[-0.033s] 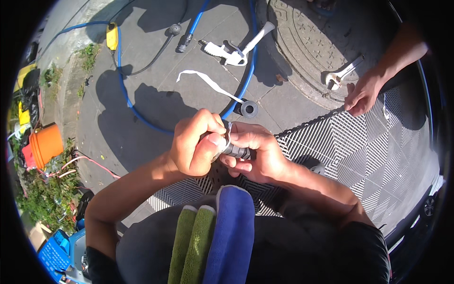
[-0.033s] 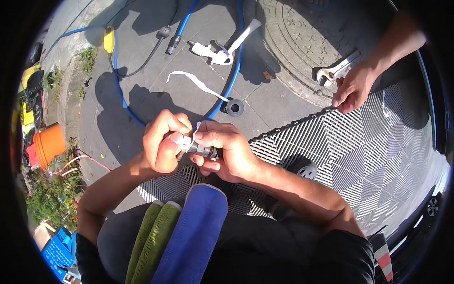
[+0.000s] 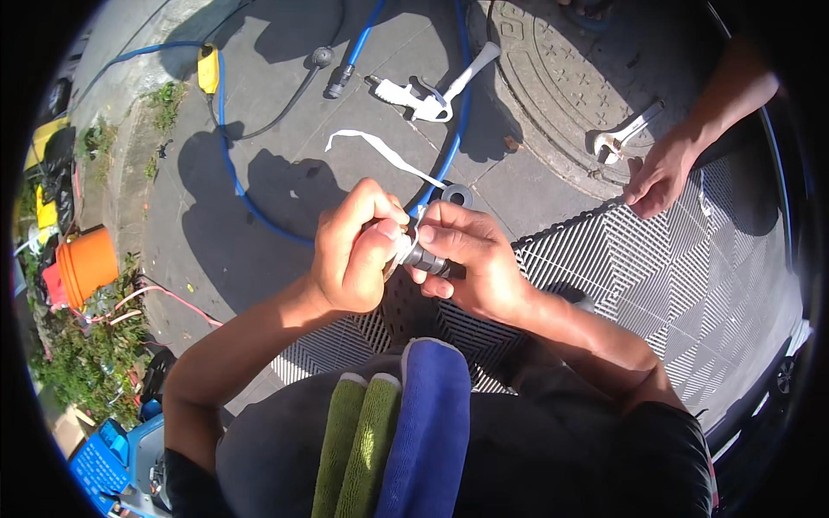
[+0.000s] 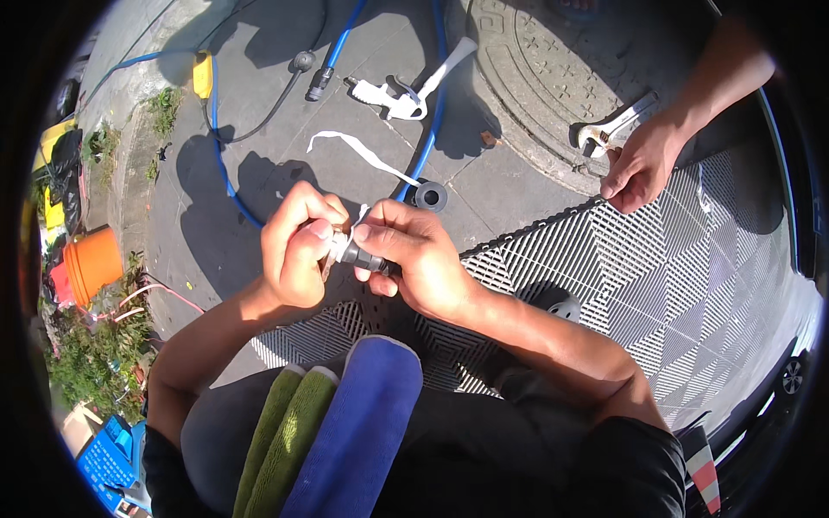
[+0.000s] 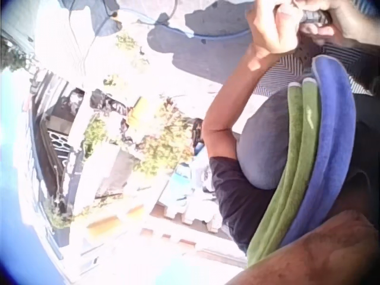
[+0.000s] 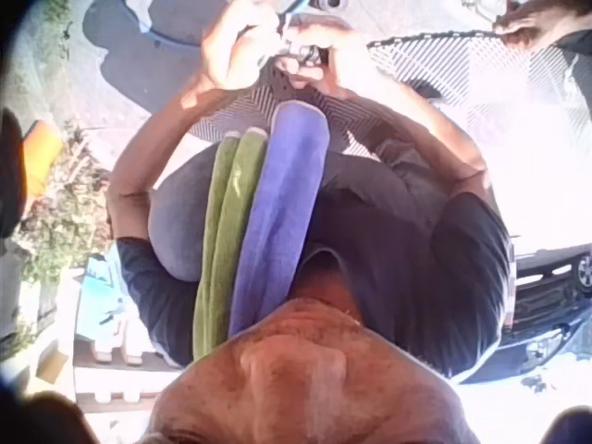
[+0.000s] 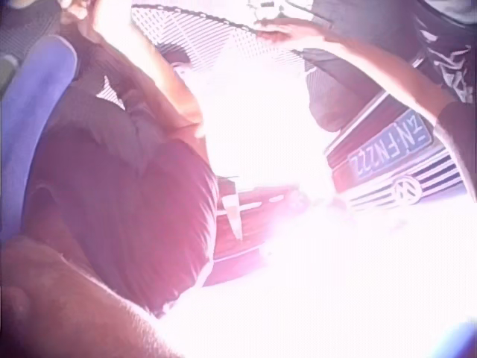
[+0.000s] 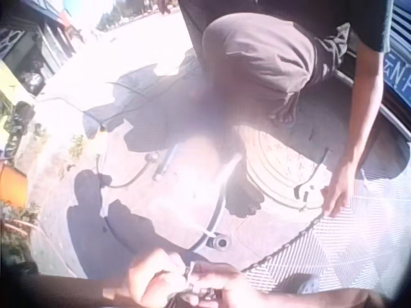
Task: The person sits on the ground and assembles a blue hose with a white spray gun. They wrap white tape around a metal fitting, attach it to the hose, and use pliers to tighten the connection. Another person assists by handing over tools.
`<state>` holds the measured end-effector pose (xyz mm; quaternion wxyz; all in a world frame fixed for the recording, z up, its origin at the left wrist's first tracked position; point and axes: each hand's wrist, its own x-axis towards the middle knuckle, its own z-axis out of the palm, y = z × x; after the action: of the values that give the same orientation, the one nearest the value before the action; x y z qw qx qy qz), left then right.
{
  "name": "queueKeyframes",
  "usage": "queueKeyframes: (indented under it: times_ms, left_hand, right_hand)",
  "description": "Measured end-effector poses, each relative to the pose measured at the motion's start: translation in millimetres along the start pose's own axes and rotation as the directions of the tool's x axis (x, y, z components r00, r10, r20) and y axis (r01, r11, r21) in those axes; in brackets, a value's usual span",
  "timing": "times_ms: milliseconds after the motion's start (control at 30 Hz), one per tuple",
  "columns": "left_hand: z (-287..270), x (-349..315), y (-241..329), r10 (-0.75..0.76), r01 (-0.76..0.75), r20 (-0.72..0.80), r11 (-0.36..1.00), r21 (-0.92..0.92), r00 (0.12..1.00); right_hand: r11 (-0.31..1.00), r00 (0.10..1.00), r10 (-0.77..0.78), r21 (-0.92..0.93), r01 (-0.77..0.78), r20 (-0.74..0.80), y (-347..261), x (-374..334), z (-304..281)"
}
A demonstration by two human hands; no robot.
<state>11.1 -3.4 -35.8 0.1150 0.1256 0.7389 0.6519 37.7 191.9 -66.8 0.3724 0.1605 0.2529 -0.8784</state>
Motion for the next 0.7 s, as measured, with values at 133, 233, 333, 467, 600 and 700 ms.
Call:
queueKeyframes:
  times_ms: [133, 233, 333, 467, 600, 700]
  left_hand:
    - [3, 15, 25, -0.351, 0.319, -0.155, 0.927, -0.199, 0.924]
    - [8, 24, 40, -0.504, 0.449, -0.054, 0.809, -0.38, 0.862]
    - [11, 22, 52, -0.514, 0.448, -0.05, 0.788, -0.423, 0.856]
    - [15, 19, 76, -0.404, 0.371, -0.1, 0.895, -0.247, 0.909]
    - [23, 1, 82, -0.365, 0.312, -0.139, 0.901, -0.302, 0.921]
    - [28, -9, 72, -0.242, 0.217, -0.098, 0.952, -0.216, 0.965]
  right_hand:
    - [-0.362, 0.532, -0.43, -0.679, 0.639, 0.73, -45, -6, 24]
    - [-0.791, 0.289, -0.123, -0.27, 0.549, 0.949, -72, 1, 23]
    - [-0.81, 0.269, -0.003, -0.16, 0.564, 0.963, -88, -5, 39]
    - [-0.444, 0.357, -0.418, -0.531, 0.722, 0.835, -67, -16, 50]
    - [0.176, 0.622, -0.599, -0.675, 0.716, 0.504, -43, -39, 54]
    - [0.803, 0.881, -0.453, -0.369, 0.469, 0.135, -18, -50, 50]
